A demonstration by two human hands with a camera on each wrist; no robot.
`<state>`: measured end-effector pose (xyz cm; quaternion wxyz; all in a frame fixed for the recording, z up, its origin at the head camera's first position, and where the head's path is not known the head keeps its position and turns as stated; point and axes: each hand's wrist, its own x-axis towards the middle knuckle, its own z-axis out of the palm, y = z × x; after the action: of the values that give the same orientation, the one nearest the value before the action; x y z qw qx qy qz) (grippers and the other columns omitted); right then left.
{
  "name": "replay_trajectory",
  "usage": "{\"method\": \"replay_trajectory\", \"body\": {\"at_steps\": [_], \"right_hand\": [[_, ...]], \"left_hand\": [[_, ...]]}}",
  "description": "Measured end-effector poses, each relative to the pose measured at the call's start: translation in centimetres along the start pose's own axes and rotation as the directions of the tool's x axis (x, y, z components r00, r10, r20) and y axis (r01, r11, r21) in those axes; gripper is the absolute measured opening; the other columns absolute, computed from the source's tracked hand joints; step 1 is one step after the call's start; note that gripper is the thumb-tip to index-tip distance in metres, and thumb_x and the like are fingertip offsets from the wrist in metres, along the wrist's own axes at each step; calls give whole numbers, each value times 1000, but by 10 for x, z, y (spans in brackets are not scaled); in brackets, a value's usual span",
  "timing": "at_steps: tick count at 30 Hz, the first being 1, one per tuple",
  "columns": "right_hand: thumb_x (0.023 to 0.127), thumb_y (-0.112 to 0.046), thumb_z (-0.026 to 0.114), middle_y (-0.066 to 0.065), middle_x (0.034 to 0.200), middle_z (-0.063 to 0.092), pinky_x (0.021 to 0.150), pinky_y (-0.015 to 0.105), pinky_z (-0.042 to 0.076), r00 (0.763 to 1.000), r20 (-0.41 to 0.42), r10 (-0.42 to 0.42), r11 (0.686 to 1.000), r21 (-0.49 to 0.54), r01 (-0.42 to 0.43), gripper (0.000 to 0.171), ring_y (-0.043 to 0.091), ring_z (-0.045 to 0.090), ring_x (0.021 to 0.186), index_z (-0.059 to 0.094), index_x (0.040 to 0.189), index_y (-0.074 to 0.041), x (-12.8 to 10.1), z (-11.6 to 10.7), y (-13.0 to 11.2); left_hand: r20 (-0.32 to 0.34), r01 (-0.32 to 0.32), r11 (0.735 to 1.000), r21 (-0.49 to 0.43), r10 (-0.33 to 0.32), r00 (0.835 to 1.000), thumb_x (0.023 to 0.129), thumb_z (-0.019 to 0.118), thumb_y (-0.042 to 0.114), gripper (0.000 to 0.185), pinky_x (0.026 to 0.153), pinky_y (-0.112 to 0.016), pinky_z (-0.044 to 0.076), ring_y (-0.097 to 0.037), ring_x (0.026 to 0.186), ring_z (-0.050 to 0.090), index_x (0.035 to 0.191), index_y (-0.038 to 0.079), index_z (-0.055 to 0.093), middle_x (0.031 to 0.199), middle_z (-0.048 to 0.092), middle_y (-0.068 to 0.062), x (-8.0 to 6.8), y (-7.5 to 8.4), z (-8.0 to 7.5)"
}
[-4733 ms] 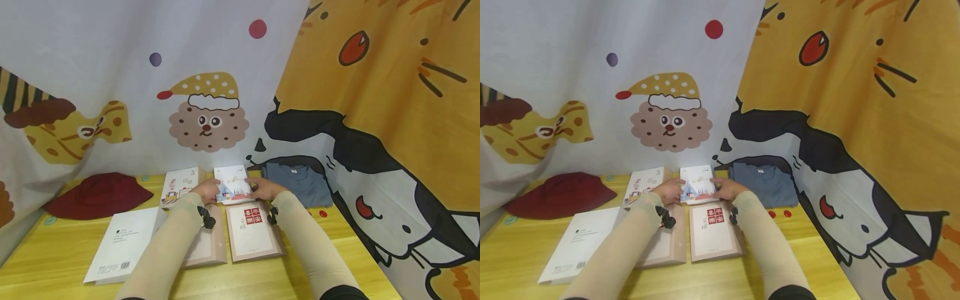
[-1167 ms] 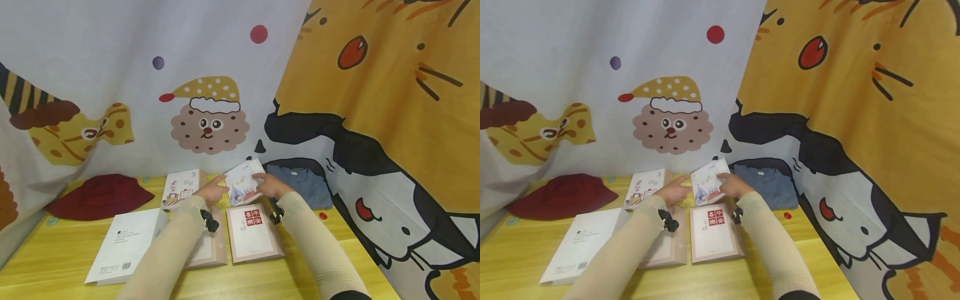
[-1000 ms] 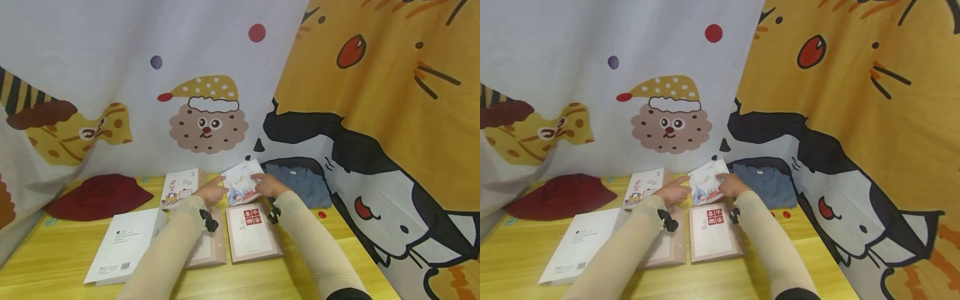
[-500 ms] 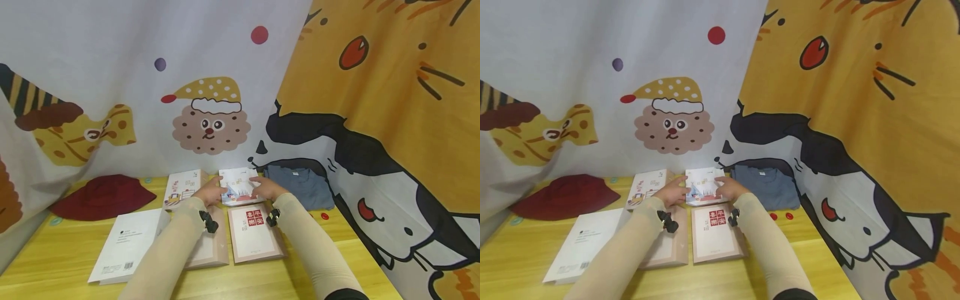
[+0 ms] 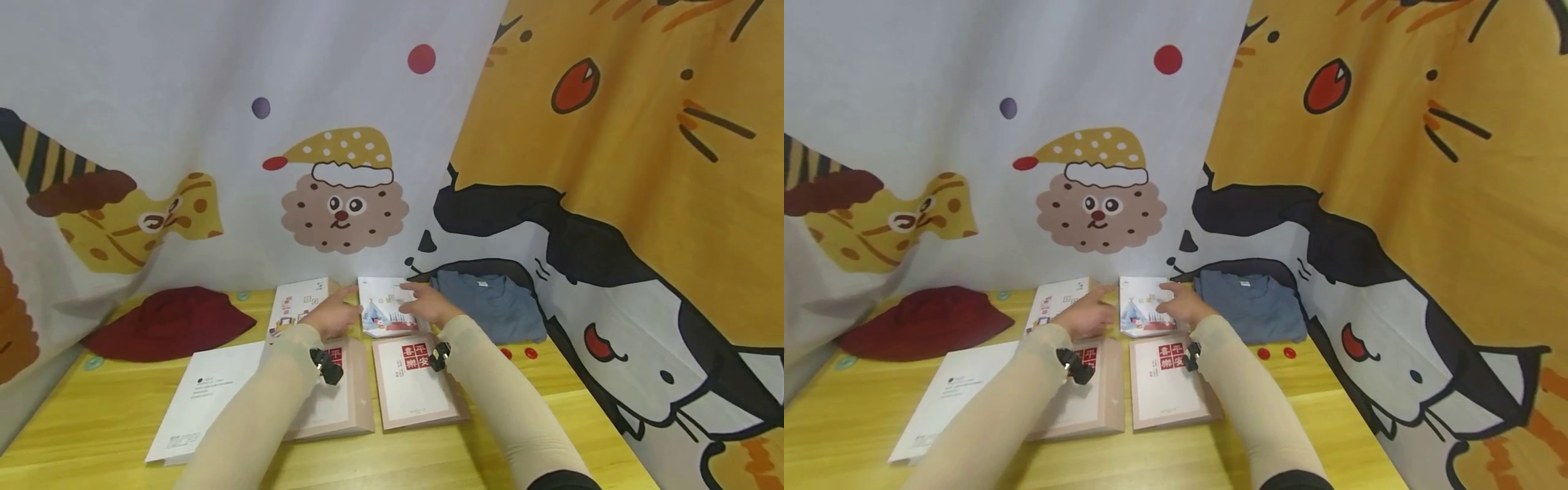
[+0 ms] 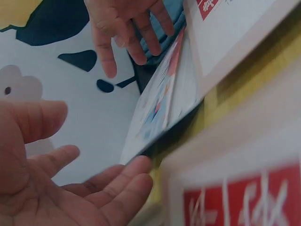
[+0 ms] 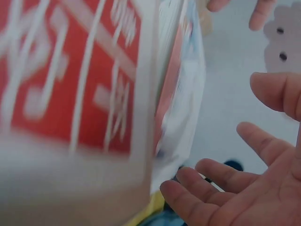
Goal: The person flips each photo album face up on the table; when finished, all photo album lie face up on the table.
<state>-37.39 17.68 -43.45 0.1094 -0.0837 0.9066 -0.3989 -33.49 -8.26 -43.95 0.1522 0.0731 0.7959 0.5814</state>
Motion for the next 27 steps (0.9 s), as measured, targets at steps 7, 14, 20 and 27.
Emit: {"method": "replay_trajectory", "body": {"at_steps": [7,14,20,27], "right_hand": [[99,-33,72,27,158,47,111,57,48,997,-6,-74,997,-4,74,67,43,52,140,48,159,-15,-5,21,-30],[98,-34,73,25,157,49,106,52,54,985,62,-163,987,14,162,69,40,58,134,47,159,-14,-2,53,-56],[99,-29,72,24,155,52,113,53,48,976,99,-194,981,6,194,68,41,54,139,46,160,-13,0,79,-74],[99,-40,71,20,158,50,115,57,45,968,193,-158,986,-17,165,72,40,51,143,43,162,-20,-3,96,-86]], "left_hand": [[-72,-69,998,-1,69,995,103,50,8,63,81,-38,56,-22,89,55,164,8,35,143,50,-30,-19,-9,-36],[-145,25,988,152,-3,989,110,47,22,61,108,-53,50,-37,130,53,166,8,28,157,43,-29,-41,-21,-77],[-132,92,979,182,-69,989,111,45,22,65,117,-63,39,-48,144,42,168,5,19,161,34,-35,-50,-33,-108],[-73,124,940,317,-106,992,108,47,16,68,117,-59,40,-47,142,40,167,-1,17,164,27,-36,-59,-40,-128]]}}
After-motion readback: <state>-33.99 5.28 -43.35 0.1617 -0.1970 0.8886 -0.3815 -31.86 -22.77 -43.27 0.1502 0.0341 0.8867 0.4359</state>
